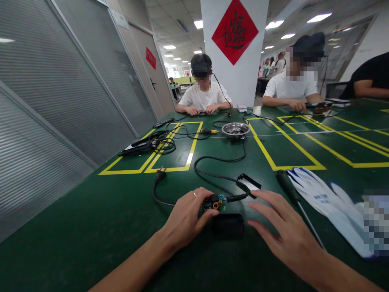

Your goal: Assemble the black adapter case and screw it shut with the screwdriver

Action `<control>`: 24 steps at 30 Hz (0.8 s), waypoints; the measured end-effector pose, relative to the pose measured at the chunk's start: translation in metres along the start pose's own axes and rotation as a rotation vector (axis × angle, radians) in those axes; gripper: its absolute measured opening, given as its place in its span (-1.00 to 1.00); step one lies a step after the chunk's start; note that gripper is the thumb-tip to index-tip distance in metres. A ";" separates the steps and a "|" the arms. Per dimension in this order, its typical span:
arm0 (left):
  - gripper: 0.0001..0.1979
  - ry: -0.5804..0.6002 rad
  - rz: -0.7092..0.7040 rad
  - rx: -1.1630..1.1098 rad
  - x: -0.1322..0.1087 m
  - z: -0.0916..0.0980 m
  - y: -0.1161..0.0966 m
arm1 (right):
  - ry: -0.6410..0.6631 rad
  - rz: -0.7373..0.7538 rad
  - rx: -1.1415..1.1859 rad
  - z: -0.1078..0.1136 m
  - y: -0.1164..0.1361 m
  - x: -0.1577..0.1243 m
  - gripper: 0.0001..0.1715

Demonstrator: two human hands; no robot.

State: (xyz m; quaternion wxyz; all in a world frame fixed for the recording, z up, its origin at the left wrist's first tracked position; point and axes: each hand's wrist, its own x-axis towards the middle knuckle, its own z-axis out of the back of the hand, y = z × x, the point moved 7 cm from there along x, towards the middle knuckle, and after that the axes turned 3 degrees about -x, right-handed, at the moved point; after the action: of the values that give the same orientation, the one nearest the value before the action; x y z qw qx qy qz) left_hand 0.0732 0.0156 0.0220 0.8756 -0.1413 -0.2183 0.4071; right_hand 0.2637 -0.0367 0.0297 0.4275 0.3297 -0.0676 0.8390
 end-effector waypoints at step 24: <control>-0.50 0.330 -0.211 0.056 -0.006 -0.032 -0.040 | 0.357 0.133 -0.198 -0.040 0.004 -0.006 -0.50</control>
State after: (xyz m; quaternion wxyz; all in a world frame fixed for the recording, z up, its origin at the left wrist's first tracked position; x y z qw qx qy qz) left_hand 0.1113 -0.0162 0.0096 0.9408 -0.1581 -0.0742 0.2904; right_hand 0.2433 -0.0280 -0.0040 0.4068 0.1268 -0.0944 0.8997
